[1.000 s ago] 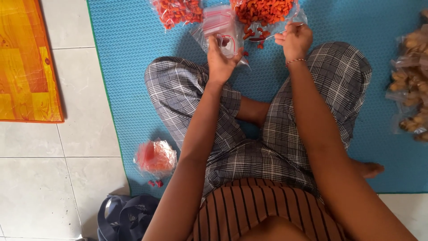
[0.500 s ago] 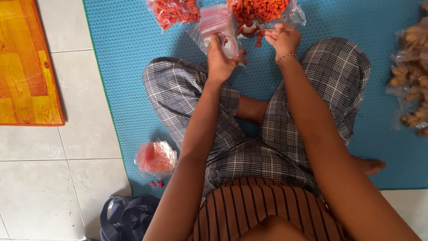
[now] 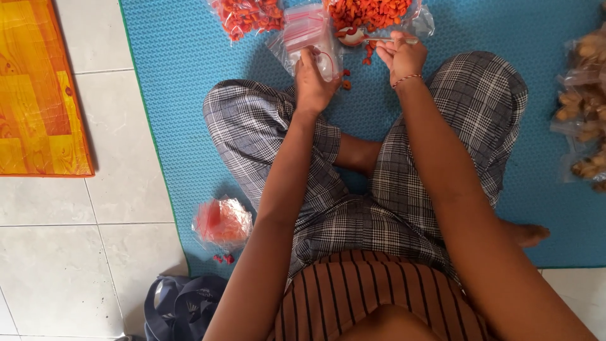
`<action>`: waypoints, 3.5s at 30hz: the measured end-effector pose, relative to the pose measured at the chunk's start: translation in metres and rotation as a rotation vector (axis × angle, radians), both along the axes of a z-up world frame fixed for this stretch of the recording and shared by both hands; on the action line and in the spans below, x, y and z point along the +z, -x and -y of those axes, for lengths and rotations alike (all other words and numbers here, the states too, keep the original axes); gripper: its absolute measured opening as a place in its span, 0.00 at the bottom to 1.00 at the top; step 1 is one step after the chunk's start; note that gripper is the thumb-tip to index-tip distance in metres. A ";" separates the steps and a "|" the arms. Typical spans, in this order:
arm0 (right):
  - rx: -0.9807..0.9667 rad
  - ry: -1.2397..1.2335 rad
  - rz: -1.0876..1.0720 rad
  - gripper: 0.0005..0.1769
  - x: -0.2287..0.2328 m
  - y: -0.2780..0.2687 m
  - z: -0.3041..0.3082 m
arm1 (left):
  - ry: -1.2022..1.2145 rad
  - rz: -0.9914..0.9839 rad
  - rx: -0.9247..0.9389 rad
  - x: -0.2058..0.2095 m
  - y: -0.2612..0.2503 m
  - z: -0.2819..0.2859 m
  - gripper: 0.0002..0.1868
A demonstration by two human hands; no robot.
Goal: The person is portioning small red food items from a large bag into smaller zip-lock bags using a spoon while sitting on the floor.
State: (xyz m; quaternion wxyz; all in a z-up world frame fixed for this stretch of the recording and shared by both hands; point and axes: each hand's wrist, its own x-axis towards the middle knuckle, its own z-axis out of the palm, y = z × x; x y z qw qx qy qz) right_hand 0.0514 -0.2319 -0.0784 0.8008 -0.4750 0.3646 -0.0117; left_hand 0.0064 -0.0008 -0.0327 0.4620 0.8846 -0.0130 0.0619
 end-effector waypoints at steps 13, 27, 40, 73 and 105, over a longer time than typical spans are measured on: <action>0.342 0.202 0.079 0.11 0.101 0.032 0.013 | -0.301 -0.050 0.000 -0.002 -0.007 0.003 0.39; 0.777 1.101 0.983 0.04 0.182 0.065 -0.046 | -0.073 0.060 -0.009 0.020 -0.005 0.006 0.36; 0.681 0.955 0.991 0.06 0.169 0.054 -0.012 | 0.072 -0.010 -0.100 0.028 0.000 0.011 0.35; -0.167 0.301 0.004 0.13 0.067 -0.004 0.033 | 0.159 -0.099 -0.220 0.034 -0.037 0.020 0.38; 0.552 0.599 0.573 0.08 0.109 0.036 -0.019 | 0.098 -0.252 -0.169 0.048 -0.031 0.031 0.36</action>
